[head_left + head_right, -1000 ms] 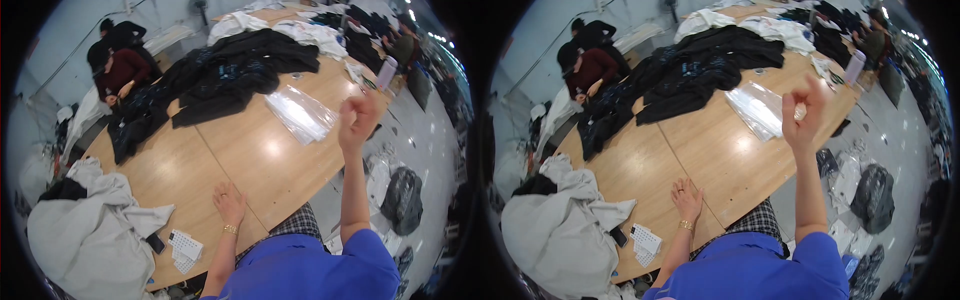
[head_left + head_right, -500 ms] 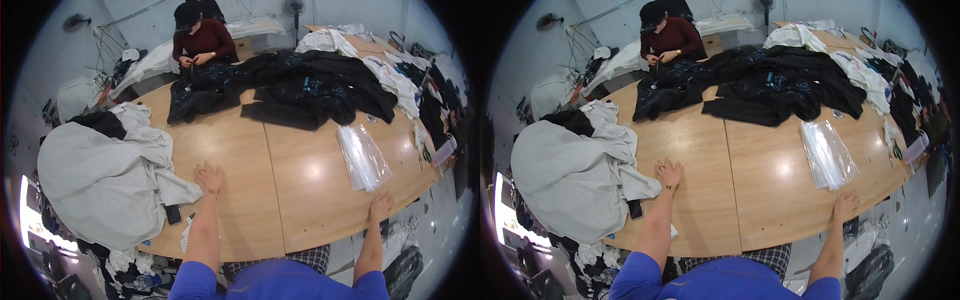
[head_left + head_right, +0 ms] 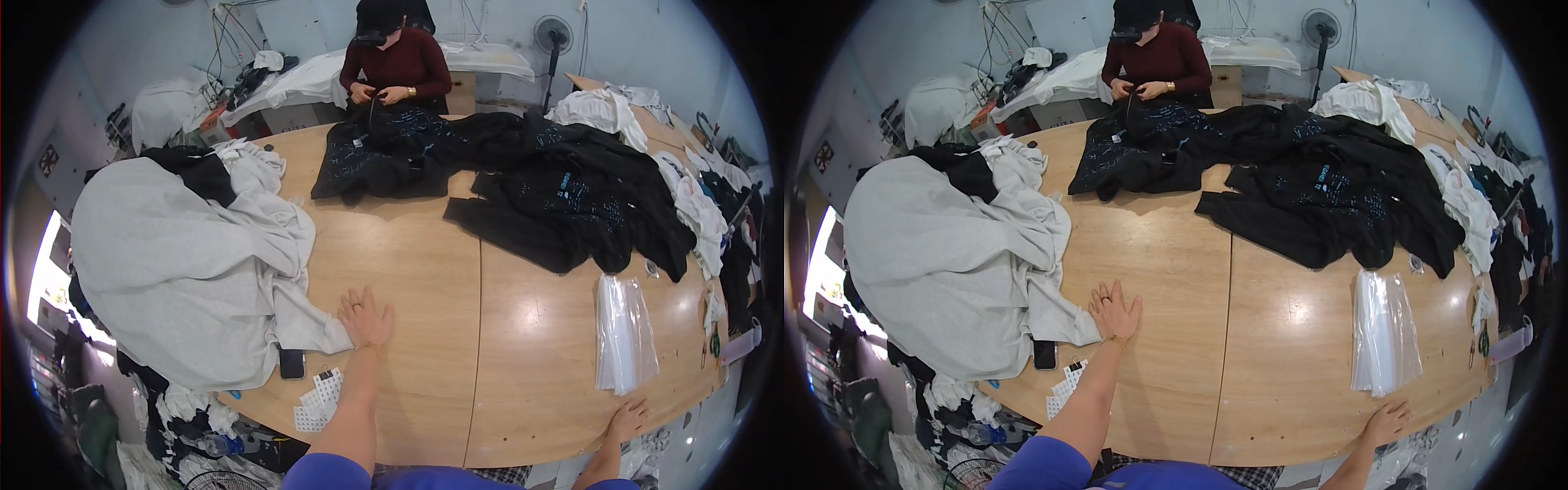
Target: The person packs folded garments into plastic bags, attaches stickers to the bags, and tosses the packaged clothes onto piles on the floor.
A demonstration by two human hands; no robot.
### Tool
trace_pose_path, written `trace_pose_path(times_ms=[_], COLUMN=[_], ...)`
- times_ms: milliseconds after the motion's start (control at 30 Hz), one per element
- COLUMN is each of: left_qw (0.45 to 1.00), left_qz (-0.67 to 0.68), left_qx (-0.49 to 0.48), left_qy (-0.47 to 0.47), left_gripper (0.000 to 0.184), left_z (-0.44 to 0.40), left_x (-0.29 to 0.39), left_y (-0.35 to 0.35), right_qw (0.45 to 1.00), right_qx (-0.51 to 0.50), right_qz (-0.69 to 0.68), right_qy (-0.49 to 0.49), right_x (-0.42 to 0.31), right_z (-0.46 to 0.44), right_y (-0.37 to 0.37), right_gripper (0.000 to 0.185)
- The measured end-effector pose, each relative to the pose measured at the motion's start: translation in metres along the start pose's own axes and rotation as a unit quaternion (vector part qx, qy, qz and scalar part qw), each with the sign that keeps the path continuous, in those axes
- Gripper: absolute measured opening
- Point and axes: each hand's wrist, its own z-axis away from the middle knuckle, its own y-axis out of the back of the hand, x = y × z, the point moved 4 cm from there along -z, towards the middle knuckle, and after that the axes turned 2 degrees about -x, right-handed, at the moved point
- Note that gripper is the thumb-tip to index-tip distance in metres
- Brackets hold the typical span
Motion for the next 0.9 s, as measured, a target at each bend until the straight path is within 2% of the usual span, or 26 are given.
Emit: trace_pose_path(times_ms=[900], left_qw=[1.0], left_qz=[-0.002], left_qx=[-0.01], left_qy=[0.005], left_gripper=[0.073], left_z=[0.002], left_x=[0.0003], left_y=[0.0014], right_qw=[1.0], right_qx=[-0.005], right_qz=[-0.011], right_qy=[-0.009], right_x=[0.0021], right_z=[-0.001], right_y=[-0.0034], right_gripper=[0.054])
